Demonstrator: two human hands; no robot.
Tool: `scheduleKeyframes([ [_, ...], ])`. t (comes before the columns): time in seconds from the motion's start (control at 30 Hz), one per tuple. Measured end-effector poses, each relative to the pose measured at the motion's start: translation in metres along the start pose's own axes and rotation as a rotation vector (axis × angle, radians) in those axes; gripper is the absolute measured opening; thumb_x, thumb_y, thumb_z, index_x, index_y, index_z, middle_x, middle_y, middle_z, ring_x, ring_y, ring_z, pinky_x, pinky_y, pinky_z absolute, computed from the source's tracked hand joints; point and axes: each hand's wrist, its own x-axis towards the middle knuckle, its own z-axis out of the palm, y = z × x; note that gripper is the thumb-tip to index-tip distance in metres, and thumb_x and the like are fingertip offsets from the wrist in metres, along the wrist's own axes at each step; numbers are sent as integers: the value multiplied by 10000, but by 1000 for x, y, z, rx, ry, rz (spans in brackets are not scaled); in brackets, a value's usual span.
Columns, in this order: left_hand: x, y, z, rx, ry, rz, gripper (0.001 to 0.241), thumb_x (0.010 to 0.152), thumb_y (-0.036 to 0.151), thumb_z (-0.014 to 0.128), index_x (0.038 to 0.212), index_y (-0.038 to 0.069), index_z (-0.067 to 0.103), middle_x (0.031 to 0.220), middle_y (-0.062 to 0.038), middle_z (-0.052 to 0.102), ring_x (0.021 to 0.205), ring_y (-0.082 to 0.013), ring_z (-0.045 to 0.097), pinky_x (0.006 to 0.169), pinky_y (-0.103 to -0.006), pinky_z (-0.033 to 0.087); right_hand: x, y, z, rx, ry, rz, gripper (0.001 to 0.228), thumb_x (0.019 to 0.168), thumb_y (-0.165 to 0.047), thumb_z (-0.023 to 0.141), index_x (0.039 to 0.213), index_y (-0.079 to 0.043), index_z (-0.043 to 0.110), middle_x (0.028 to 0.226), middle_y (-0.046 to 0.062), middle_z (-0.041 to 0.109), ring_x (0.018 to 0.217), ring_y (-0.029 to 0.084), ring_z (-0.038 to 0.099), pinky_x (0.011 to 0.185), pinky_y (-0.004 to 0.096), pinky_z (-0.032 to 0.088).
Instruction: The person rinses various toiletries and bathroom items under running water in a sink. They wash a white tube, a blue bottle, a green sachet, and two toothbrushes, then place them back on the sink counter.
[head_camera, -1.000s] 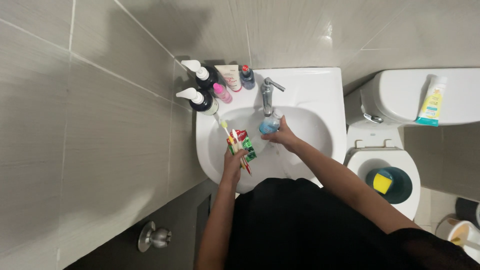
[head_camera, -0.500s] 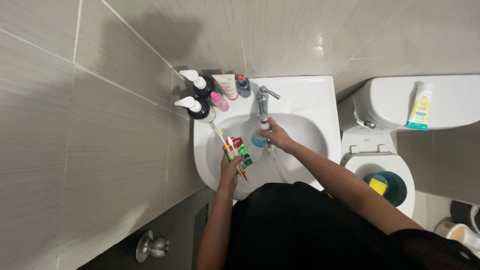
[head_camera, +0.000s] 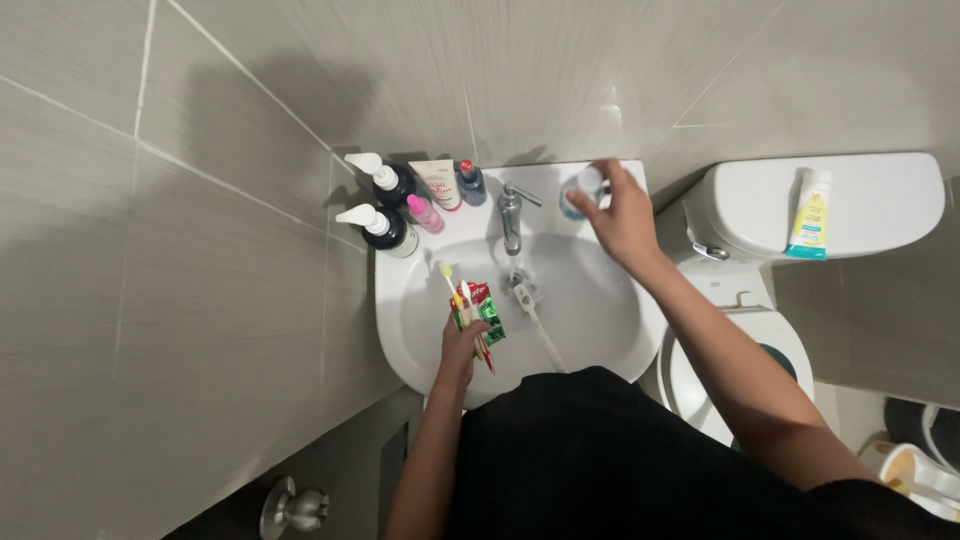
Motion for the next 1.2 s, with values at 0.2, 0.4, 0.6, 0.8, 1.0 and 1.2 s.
scheduleKeyframes([
  [0.2, 1, -5, -2, -20, 15, 13, 618, 664, -40, 771, 1249, 76, 610, 1049, -89, 675, 898, -227, 639, 740, -411, 601, 34, 15, 31, -11, -27, -60, 456, 915, -278, 798, 1280, -114, 580, 1138, 232, 668, 1058, 500, 670, 919, 608, 532],
  [0.4, 6, -11, -6, -47, 15, 33, 589, 649, -54, 773, 1205, 85, 640, 1001, -67, 686, 848, -202, 636, 714, -374, 589, 56, 14, 60, -53, 29, -141, 462, 956, -332, 773, 1282, -110, 532, 1095, 232, 664, 1018, 485, 692, 884, 582, 558],
  [0.6, -20, 19, 10, -57, 17, 38, 583, 638, -44, 784, 1186, 103, 650, 975, -37, 678, 834, -172, 637, 693, -359, 583, 39, -9, 49, 75, 48, -104, 649, 940, -297, 806, 1421, -76, 431, 1290, 320, 556, 1204, 566, 572, 1016, 664, 475],
  [0.8, -7, 7, 7, -77, -80, 37, 560, 641, -27, 841, 1161, 81, 665, 938, -59, 705, 804, -180, 652, 729, -365, 564, -36, 27, 76, 285, 119, -174, 299, 1023, -111, 689, 1242, 44, 556, 1030, 243, 579, 892, 414, 638, 718, 479, 508],
  [1.0, -69, 82, 52, -76, -249, 73, 594, 623, -37, 848, 1171, 94, 660, 968, -29, 693, 883, -159, 646, 820, -343, 529, -89, 49, 108, 452, -639, 167, 505, 885, -323, 820, 1278, -37, 683, 1147, 280, 698, 951, 380, 724, 734, 421, 623],
  [1.2, -67, 85, 60, -18, -411, 96, 563, 672, -63, 829, 1190, 73, 658, 1023, -79, 719, 915, -194, 679, 864, -361, 536, -108, 51, 121, 709, -451, 325, 263, 830, -180, 878, 1021, -56, 746, 888, 106, 721, 750, 184, 697, 628, 298, 618],
])
